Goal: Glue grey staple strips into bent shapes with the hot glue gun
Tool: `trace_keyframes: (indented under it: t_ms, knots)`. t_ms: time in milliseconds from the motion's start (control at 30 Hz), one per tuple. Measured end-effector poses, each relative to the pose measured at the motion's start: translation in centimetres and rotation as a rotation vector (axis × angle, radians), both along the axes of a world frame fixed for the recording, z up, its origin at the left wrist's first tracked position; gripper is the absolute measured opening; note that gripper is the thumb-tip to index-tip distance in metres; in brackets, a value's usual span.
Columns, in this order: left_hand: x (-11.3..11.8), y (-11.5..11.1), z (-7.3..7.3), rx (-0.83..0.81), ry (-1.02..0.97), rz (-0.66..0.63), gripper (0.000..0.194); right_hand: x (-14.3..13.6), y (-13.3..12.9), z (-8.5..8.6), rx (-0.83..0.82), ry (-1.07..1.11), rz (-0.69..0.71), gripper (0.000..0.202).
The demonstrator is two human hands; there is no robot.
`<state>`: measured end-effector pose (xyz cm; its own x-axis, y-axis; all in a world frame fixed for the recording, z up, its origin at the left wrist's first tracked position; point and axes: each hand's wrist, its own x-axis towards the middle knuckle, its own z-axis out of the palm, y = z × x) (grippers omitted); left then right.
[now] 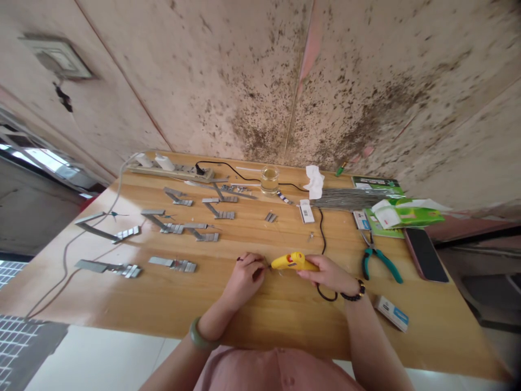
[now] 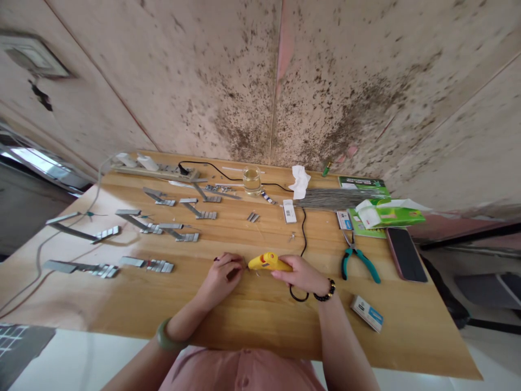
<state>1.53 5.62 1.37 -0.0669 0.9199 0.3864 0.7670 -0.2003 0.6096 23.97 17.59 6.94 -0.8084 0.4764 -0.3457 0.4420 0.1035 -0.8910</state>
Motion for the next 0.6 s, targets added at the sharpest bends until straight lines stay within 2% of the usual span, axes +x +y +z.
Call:
trace_keyframes:
  t_ms: [300,600]
  knots:
    - [-0.03,-0.04,-0.2,0.011,-0.015,-0.003,0.014,0.03,0.02,-0.12,-0.02,0.0,-0.005,0.044]
    - [0.0,-0.01,-0.1,0.009,0.009,0.004,0.014,-0.08,0.02,0.22,0.034,0.003,0.01,0.042]
